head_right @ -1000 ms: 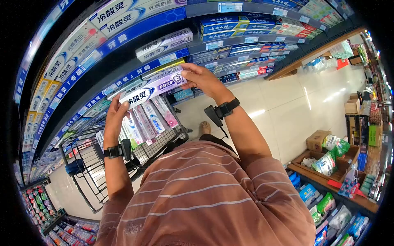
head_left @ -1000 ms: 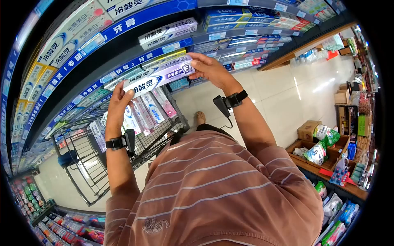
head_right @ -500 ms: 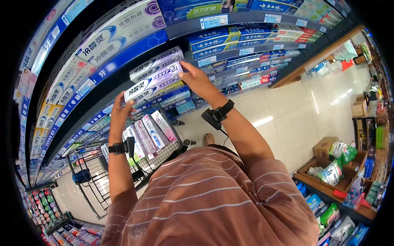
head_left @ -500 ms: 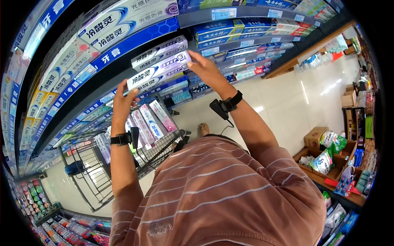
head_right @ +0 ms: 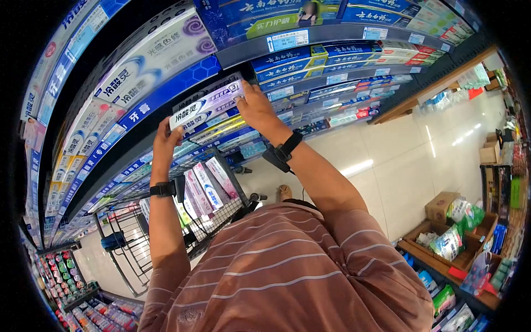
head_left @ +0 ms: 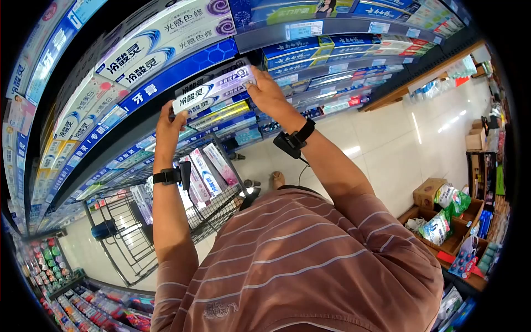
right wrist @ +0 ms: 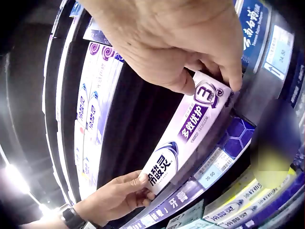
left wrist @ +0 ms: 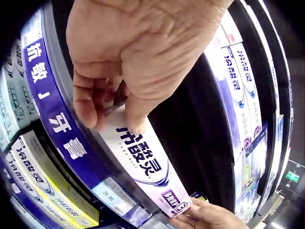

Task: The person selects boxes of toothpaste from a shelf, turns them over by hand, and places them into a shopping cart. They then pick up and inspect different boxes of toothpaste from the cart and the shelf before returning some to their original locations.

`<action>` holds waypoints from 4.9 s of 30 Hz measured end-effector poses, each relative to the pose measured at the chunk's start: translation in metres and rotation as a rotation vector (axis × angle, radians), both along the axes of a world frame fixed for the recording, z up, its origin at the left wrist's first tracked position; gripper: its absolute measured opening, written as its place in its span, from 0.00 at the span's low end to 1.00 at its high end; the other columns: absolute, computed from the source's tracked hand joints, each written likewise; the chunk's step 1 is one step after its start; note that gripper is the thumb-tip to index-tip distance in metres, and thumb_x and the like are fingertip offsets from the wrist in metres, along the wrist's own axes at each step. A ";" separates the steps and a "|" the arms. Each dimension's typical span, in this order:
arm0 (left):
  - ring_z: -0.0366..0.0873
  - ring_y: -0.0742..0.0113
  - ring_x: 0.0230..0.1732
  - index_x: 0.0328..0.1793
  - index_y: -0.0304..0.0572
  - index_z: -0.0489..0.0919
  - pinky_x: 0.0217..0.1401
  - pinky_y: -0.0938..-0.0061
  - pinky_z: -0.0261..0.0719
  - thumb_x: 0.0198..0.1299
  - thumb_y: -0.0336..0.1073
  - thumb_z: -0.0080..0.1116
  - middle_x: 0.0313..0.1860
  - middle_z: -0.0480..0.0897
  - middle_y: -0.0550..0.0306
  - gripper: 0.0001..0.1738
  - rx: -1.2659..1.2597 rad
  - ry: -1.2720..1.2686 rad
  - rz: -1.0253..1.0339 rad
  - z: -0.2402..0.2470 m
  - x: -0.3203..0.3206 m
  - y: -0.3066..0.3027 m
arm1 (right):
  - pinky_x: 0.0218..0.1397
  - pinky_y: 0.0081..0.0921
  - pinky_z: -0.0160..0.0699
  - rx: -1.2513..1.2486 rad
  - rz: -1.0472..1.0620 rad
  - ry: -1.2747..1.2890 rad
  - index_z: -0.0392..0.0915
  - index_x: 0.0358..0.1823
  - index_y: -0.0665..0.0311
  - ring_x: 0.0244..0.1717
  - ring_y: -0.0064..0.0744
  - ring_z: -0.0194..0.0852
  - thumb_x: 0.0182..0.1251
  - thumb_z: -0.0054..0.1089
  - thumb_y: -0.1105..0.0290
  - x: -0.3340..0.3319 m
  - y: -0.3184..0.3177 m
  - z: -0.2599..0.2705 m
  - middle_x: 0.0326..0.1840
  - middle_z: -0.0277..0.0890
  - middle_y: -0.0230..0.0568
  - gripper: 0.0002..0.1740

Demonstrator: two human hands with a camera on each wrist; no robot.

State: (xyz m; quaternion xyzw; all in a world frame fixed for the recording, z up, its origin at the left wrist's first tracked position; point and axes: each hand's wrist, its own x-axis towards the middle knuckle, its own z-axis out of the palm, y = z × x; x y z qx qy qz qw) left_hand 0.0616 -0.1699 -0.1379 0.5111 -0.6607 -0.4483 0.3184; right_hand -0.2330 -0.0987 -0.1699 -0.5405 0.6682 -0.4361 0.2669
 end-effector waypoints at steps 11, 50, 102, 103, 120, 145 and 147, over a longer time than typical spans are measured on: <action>0.82 0.66 0.43 0.73 0.34 0.72 0.44 0.73 0.81 0.65 0.39 0.68 0.48 0.85 0.49 0.33 -0.148 -0.139 0.054 -0.012 -0.009 -0.022 | 0.75 0.42 0.66 -0.075 -0.065 0.148 0.58 0.77 0.75 0.72 0.64 0.65 0.74 0.55 0.63 0.005 -0.018 -0.020 0.71 0.67 0.68 0.36; 0.51 0.38 0.83 0.83 0.35 0.55 0.83 0.57 0.52 0.44 0.73 0.71 0.82 0.58 0.32 0.70 -0.419 -0.682 -0.275 0.006 -0.081 -0.044 | 0.72 0.45 0.70 -0.080 -0.080 -0.061 0.60 0.74 0.71 0.70 0.64 0.67 0.73 0.53 0.71 0.008 0.045 -0.004 0.70 0.68 0.66 0.30; 0.73 0.31 0.66 0.67 0.28 0.63 0.67 0.52 0.76 0.43 0.61 0.75 0.69 0.68 0.25 0.56 0.596 -0.717 0.750 -0.290 0.468 0.156 | 0.46 0.24 0.84 0.655 0.339 -0.395 0.75 0.60 0.69 0.42 0.27 0.83 0.80 0.51 0.66 0.251 0.136 -0.031 0.47 0.83 0.41 0.16; 0.74 0.32 0.66 0.67 0.28 0.63 0.67 0.51 0.77 0.44 0.61 0.75 0.69 0.69 0.26 0.55 0.584 -0.694 0.737 -0.294 0.467 0.155 | 0.46 0.25 0.84 0.661 0.336 -0.389 0.75 0.59 0.68 0.43 0.28 0.83 0.81 0.50 0.66 0.253 0.137 -0.028 0.47 0.83 0.41 0.15; 0.88 0.63 0.35 0.54 0.37 0.78 0.36 0.75 0.87 0.67 0.48 0.60 0.41 0.85 0.53 0.21 0.565 0.570 0.696 -0.123 0.408 0.206 | 0.41 0.26 0.84 0.585 0.431 -0.470 0.76 0.58 0.66 0.40 0.29 0.85 0.79 0.52 0.66 0.244 0.118 -0.038 0.45 0.83 0.41 0.15; 0.81 0.69 0.46 0.62 0.36 0.74 0.49 0.76 0.78 0.72 0.53 0.60 0.50 0.81 0.57 0.27 0.091 0.111 0.009 0.101 0.133 0.241 | 0.58 0.30 0.85 0.357 0.925 -1.157 0.64 0.70 0.70 0.56 0.36 0.83 0.73 0.58 0.61 0.229 0.077 0.102 0.59 0.78 0.48 0.30; 0.83 0.67 0.48 0.61 0.40 0.76 0.49 0.73 0.79 0.74 0.53 0.56 0.54 0.81 0.57 0.24 -0.005 0.193 0.141 0.114 0.136 0.226 | 0.53 0.33 0.89 0.374 1.003 -1.107 0.62 0.72 0.70 0.56 0.40 0.85 0.73 0.56 0.56 0.205 0.072 0.094 0.61 0.78 0.54 0.34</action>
